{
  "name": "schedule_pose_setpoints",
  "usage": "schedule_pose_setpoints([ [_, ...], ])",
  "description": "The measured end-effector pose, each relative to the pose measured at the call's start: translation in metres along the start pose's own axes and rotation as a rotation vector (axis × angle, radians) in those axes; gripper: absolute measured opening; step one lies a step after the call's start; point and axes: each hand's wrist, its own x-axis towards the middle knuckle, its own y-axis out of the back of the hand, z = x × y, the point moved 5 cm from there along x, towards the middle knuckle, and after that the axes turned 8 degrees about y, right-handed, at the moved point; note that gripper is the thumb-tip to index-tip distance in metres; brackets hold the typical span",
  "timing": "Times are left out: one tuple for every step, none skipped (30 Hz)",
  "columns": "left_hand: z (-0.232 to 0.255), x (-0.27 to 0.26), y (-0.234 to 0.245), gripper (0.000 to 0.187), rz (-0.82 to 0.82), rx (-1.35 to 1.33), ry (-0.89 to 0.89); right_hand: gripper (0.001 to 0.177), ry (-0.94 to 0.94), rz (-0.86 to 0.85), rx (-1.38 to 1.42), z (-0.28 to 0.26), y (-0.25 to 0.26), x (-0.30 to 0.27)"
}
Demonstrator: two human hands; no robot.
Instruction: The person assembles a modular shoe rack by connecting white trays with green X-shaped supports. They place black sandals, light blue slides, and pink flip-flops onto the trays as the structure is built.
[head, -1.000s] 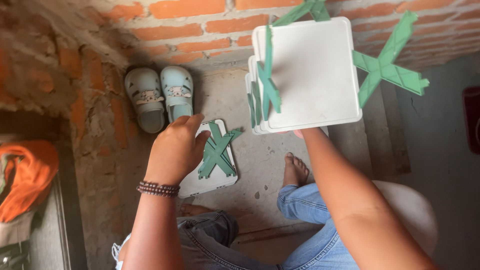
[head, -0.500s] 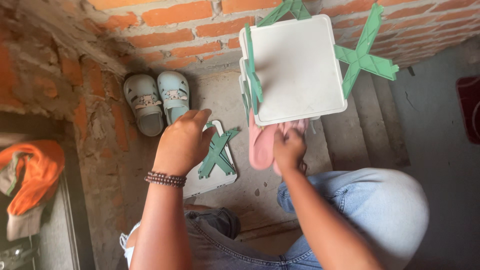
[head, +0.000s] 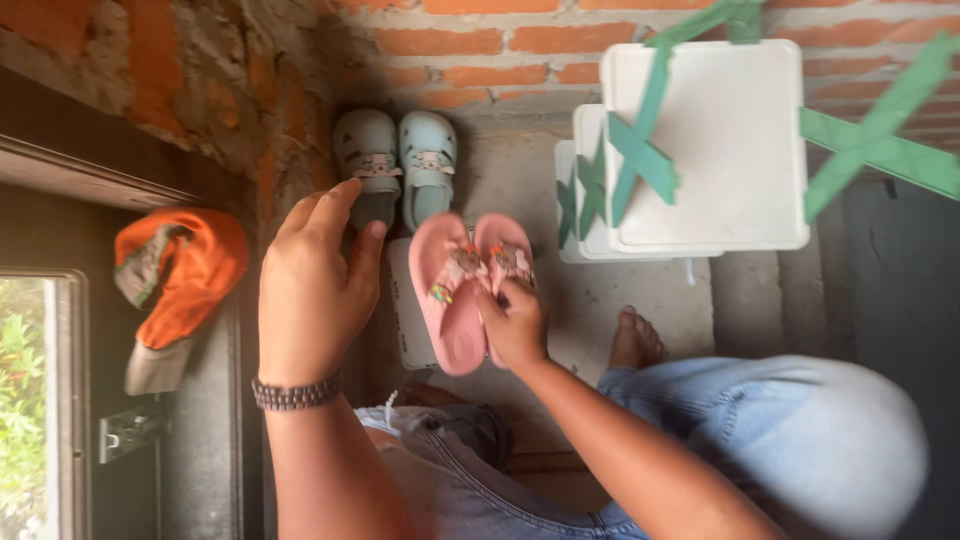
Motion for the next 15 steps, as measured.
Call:
schedule_pose_setpoints([
  [-0.003,0.0,0.005,0.034,0.021,0.006,0.016,0.029,0.016,0.003,0.001,-0.005,-0.012,0.015],
  [-0.006,0.001,0.011,0.033,0.044,0.011,0.033,0.031,0.033,0.005,0.002,-0.01,-0.024,0.031],
  [-0.008,0.002,0.015,0.033,0.059,0.007,0.04,0.032,0.067,0.017,0.021,-0.016,-0.036,0.046],
  [-0.009,0.003,0.017,0.033,0.073,0.003,0.043,0.033,0.1,0.033,0.04,-0.021,-0.049,0.061],
  [-0.009,0.004,0.019,0.033,0.086,-0.001,0.047,0.034,0.133,0.049,0.059,-0.026,-0.062,0.075],
  [-0.009,0.005,0.02,0.033,0.102,-0.004,0.039,0.034,0.158,0.052,0.077,-0.03,-0.076,0.088],
  [-0.008,0.006,0.021,0.033,0.117,-0.008,0.03,0.034,0.184,0.055,0.095,-0.033,-0.09,0.099],
  [-0.006,0.007,0.021,0.034,0.131,-0.011,0.022,0.033,0.207,0.059,0.113,-0.035,-0.104,0.11],
  [-0.006,0.008,0.02,0.034,0.14,-0.006,0.035,0.033,0.213,0.085,0.105,-0.034,-0.118,0.121],
  [-0.006,0.009,0.019,0.033,0.144,0.0,0.049,0.033,0.214,0.11,0.096,-0.032,-0.131,0.13],
  [-0.005,0.01,0.019,0.033,0.148,0.006,0.064,0.033,0.214,0.135,0.087,-0.029,-0.143,0.137],
  [-0.006,0.012,0.018,0.034,0.151,0.009,0.08,0.031,0.179,0.112,0.044,-0.022,-0.155,0.146],
  [-0.006,0.013,0.017,0.034,0.154,0.012,0.096,0.03,0.145,0.088,0.0,-0.016,-0.165,0.152],
  [-0.007,0.013,0.018,0.035,0.158,0.016,0.116,0.029,0.111,0.06,-0.042,-0.01,-0.176,0.155],
  [-0.008,0.013,0.019,0.035,0.166,0.016,0.136,0.021,0.119,0.014,0.006,-0.005,-0.185,0.155],
])
